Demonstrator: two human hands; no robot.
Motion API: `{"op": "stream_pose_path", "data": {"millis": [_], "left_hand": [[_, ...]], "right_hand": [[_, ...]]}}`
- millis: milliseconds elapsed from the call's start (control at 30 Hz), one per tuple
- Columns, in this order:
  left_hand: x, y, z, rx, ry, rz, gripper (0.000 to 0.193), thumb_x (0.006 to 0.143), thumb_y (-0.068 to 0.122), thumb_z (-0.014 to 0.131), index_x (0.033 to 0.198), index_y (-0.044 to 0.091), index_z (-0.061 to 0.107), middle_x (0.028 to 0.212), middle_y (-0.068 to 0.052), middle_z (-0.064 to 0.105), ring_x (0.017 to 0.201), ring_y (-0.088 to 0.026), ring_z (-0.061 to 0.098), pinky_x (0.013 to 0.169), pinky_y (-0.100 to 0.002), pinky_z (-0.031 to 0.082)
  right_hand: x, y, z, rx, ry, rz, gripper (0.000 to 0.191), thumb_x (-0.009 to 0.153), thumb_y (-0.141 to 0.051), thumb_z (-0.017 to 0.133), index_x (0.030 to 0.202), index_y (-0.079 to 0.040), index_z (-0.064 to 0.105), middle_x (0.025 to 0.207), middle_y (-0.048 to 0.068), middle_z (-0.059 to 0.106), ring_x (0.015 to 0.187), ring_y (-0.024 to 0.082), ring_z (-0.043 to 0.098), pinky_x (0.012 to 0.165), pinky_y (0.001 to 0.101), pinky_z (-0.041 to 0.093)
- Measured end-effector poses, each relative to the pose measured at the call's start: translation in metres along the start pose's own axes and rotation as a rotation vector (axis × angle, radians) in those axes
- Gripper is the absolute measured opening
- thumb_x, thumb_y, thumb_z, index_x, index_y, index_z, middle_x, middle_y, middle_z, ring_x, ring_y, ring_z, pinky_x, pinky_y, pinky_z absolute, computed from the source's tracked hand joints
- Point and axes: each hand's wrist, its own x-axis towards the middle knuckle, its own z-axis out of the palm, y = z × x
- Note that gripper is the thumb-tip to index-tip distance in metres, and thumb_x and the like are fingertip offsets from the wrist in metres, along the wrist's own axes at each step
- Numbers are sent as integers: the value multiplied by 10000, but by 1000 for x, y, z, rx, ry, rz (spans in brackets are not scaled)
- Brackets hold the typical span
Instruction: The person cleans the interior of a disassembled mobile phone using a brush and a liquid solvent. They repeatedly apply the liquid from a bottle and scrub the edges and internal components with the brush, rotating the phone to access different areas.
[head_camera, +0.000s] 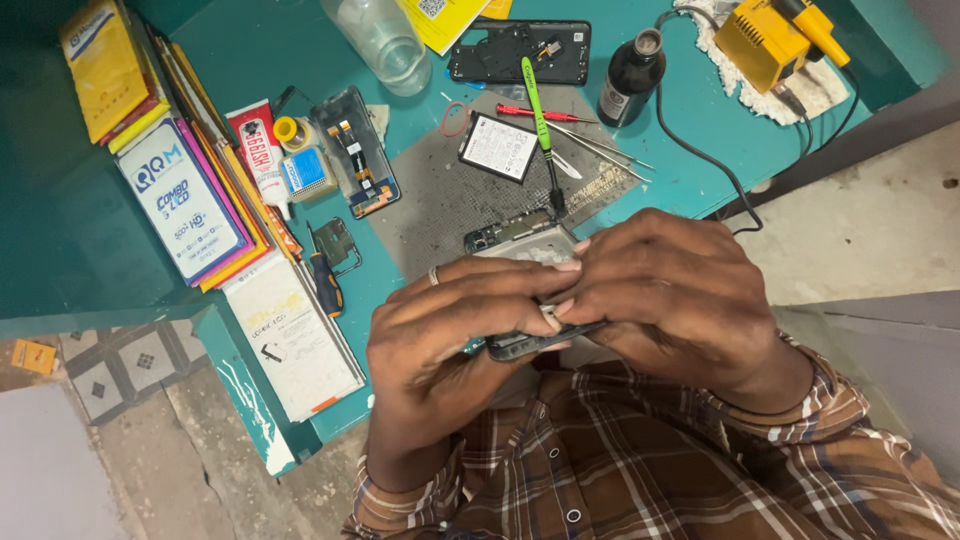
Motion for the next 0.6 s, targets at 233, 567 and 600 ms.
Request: {"op": "stream_pose_path", "data": {"millis": [233, 567, 600], "left_hand": [[2, 5, -3, 51, -21, 17, 220, 835, 27, 833, 1015, 75, 716, 1190, -82, 769, 1131, -228, 773, 985, -320, 631], [2, 13, -7, 105, -71, 27, 237, 833, 15, 811, 1040, 71, 710, 1230, -82, 756, 1175, -237, 755, 1010, -328, 625], [2, 12, -8, 108, -71, 32, 236, 835, 20, 813, 1042, 72, 711, 1231, -82, 755, 1177, -238, 754, 1010, -327, 626]], "right_hand": [[-1, 0, 1, 2, -3, -2, 261, 760, -71, 882, 963, -66, 718, 916, 50, 735, 895, 235, 734, 814, 374, 644], [-2, -2, -2, -10, -33, 11, 260, 762, -79, 886, 963, -75, 721, 938, 54, 736, 929, 249, 738, 869, 403, 642], [-2, -1, -2, -5, -32, 9, 260, 763, -81, 886, 964, -79, 722, 940, 53, 737, 930, 245, 740, 872, 402, 643]]}}
